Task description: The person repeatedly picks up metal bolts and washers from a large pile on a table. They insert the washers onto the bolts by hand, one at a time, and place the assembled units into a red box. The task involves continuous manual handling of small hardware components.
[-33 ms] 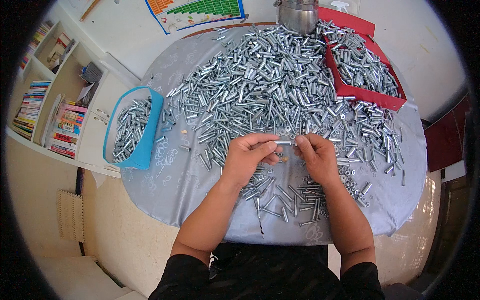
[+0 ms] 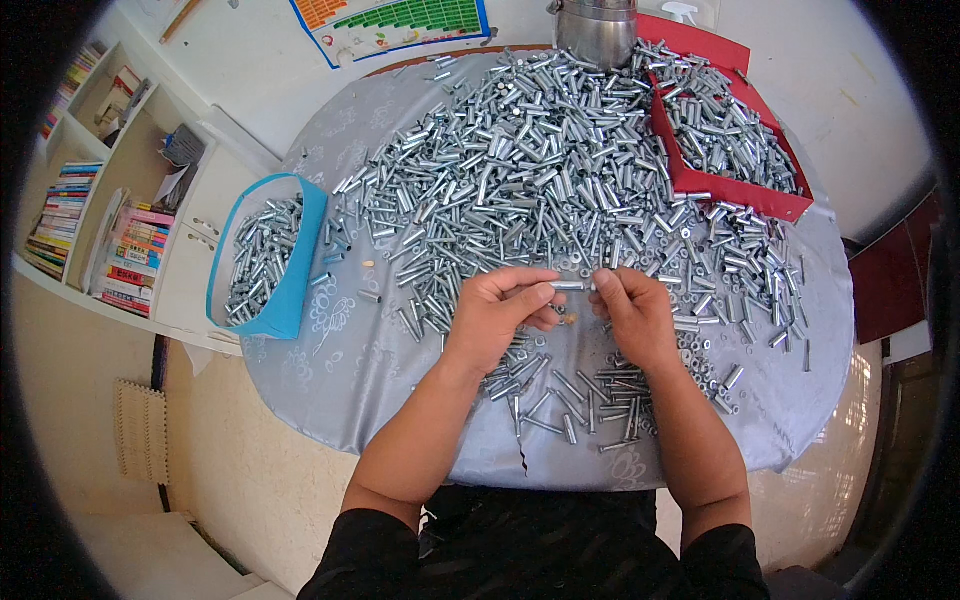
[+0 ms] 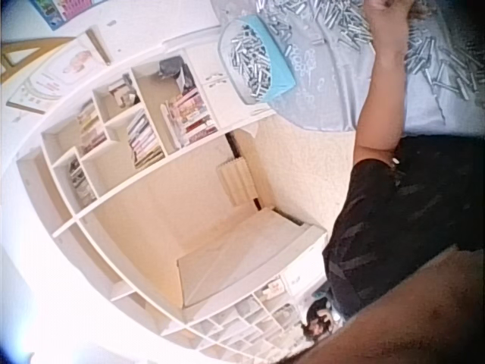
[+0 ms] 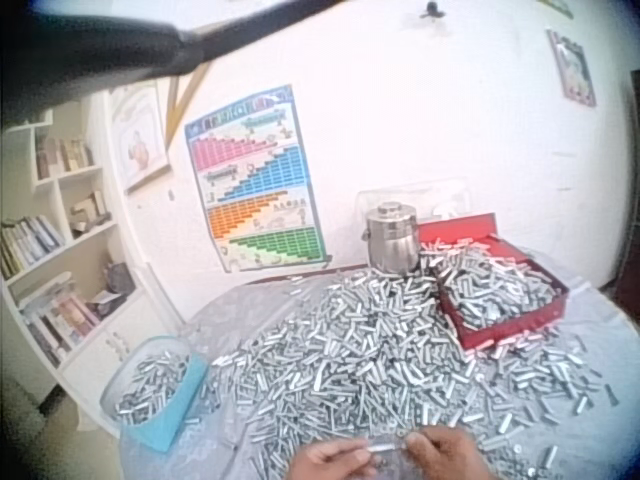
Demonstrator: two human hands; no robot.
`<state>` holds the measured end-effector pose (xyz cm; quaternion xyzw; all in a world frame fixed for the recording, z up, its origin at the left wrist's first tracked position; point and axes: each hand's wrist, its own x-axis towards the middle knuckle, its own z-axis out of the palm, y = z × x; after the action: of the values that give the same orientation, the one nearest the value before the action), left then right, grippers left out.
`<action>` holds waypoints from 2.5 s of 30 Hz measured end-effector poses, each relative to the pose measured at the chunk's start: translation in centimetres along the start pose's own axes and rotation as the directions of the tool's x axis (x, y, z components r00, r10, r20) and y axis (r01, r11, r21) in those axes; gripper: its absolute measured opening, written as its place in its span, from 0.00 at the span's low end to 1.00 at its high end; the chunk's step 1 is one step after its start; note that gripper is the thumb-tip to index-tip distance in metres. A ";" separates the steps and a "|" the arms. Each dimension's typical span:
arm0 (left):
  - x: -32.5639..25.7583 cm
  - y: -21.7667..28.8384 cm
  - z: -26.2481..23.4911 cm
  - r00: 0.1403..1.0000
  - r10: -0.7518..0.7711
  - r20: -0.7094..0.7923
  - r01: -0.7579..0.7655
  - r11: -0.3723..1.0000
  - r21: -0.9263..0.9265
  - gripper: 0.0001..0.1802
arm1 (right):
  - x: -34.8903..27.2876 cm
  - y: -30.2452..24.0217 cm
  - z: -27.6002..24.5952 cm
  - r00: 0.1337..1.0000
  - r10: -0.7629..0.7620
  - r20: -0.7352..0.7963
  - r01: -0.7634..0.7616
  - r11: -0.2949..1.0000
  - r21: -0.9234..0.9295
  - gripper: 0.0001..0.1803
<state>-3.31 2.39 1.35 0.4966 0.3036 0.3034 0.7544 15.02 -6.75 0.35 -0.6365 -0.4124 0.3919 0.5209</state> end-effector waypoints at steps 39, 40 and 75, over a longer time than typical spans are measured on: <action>0.1 -0.4 -0.2 1.000 0.014 0.023 -0.012 0.996 -0.092 0.11 | -0.5 0.1 0.0 0.979 -0.191 -0.072 0.199 0.972 0.125 0.08; 0.1 -0.4 -0.2 1.000 0.015 0.022 -0.012 0.995 -0.094 0.11 | -0.5 -0.1 0.0 0.970 -0.236 -0.053 0.240 0.968 0.077 0.08; -0.1 -0.4 0.3 1.000 0.000 0.022 0.001 0.998 -0.068 0.12 | -0.7 -0.9 -0.3 0.992 -0.114 0.062 0.111 0.992 0.052 0.07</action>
<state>-3.10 2.04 1.07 0.4739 0.2848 0.3078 0.7743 14.92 -7.35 1.33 -0.5863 -0.4548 0.3922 0.5437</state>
